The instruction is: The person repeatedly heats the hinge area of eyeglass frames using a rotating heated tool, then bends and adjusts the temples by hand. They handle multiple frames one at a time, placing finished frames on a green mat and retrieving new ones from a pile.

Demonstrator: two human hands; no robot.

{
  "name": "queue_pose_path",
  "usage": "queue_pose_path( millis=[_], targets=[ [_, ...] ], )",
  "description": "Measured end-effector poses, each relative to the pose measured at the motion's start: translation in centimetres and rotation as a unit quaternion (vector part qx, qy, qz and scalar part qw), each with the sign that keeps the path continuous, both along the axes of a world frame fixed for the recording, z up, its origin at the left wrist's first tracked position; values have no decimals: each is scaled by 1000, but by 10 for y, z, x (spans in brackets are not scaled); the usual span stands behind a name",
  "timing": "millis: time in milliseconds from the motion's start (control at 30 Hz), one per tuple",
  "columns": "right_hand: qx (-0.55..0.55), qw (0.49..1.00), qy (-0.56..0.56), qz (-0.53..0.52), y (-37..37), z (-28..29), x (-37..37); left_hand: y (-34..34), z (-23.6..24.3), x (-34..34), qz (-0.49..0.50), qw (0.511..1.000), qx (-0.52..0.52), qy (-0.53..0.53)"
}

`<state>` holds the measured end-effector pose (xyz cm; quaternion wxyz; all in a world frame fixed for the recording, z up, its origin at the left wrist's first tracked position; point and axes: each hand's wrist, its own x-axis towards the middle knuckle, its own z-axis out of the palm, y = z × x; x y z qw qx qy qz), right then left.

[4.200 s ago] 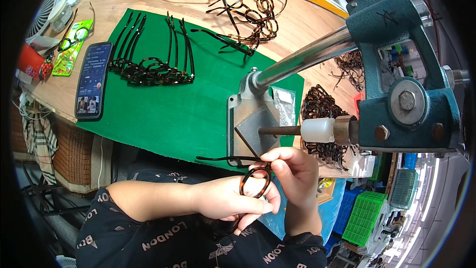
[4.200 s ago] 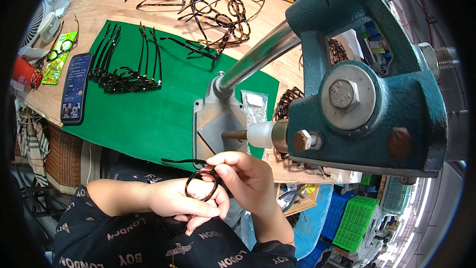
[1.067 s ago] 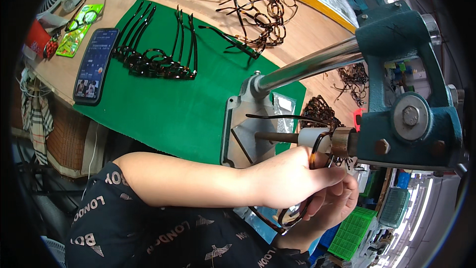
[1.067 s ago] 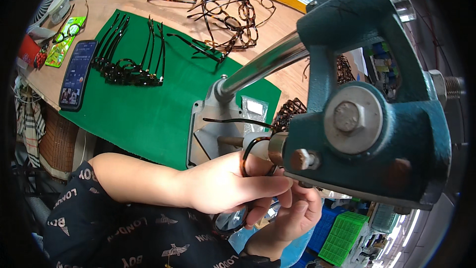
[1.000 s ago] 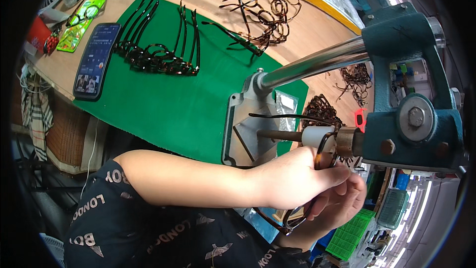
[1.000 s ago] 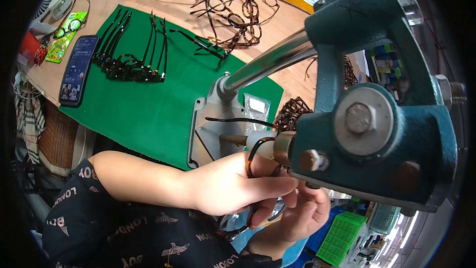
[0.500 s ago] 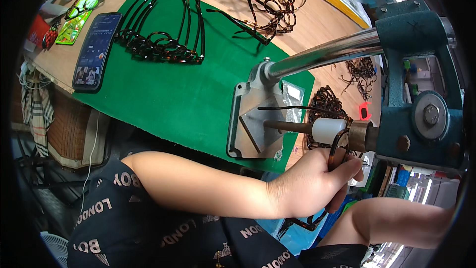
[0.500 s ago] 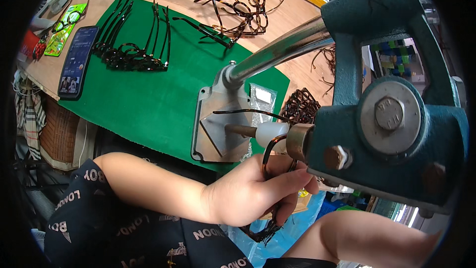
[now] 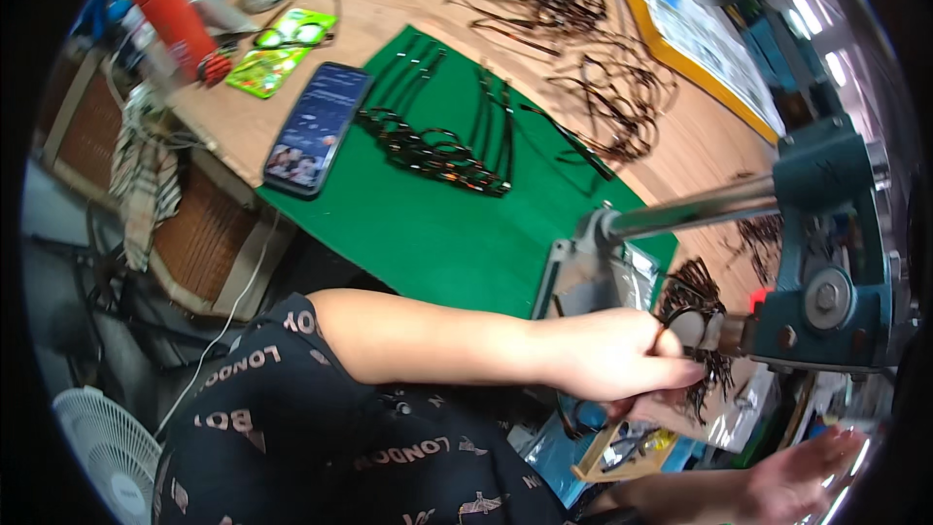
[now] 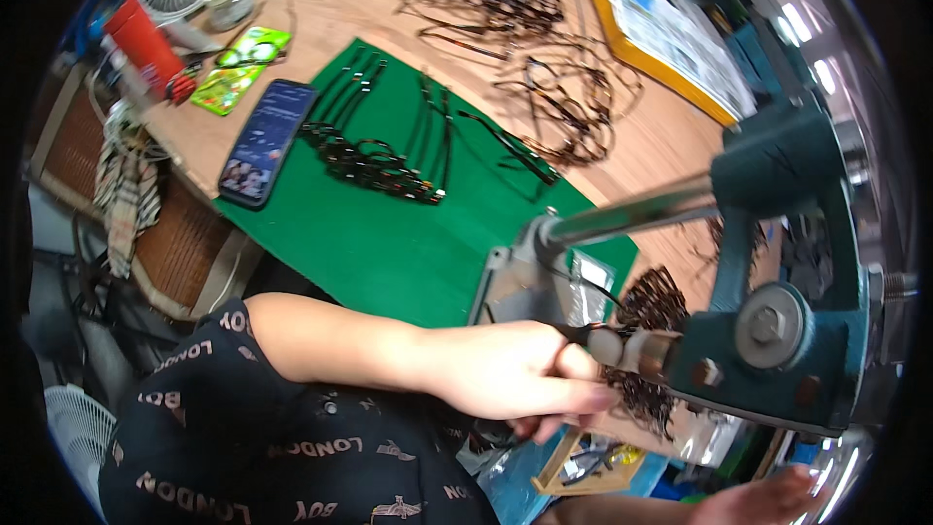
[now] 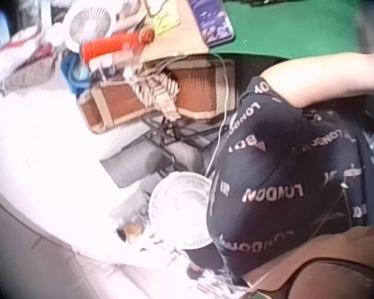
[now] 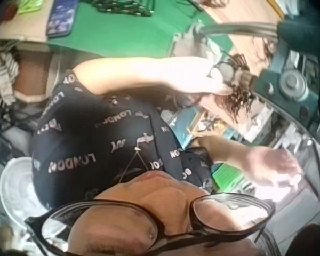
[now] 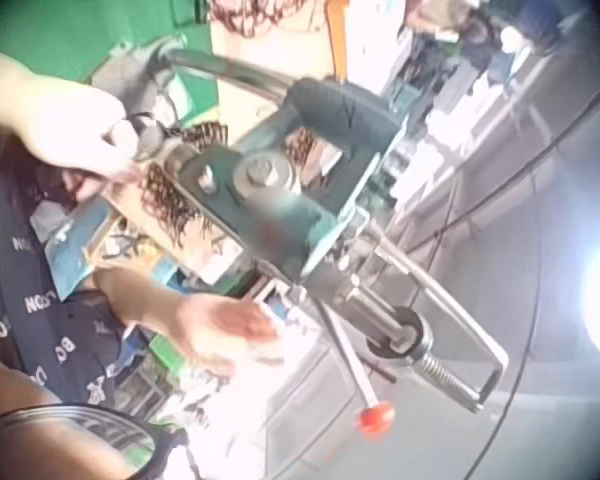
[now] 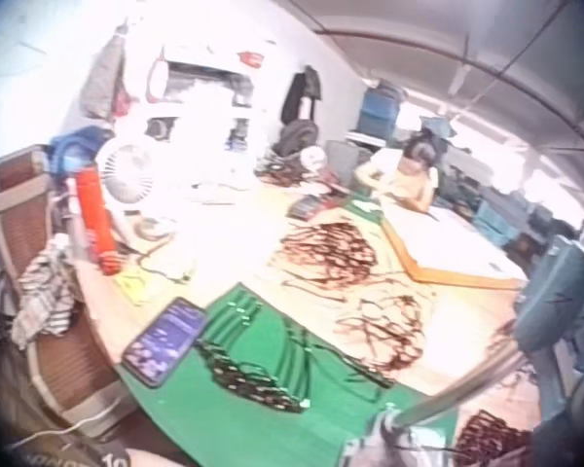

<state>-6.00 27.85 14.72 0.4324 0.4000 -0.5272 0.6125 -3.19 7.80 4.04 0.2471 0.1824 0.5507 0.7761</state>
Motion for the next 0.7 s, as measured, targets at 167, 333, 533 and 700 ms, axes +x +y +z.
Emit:
queue_pose_path(
  millis=[167,333,533,700],
  targets=[
    [45,956,-286,-37,58,-90,5,-43,-18,17,265,858,-347,269],
    [-34,922,-386,-15,36,-101,16,-85,-34,18,211,800,-506,243],
    [1,899,-437,-35,47,-108,16,-84,-29,25,212,801,-508,236],
    [26,901,-430,-55,50,-114,16,-109,-35,9,221,802,-510,220]
  ],
)
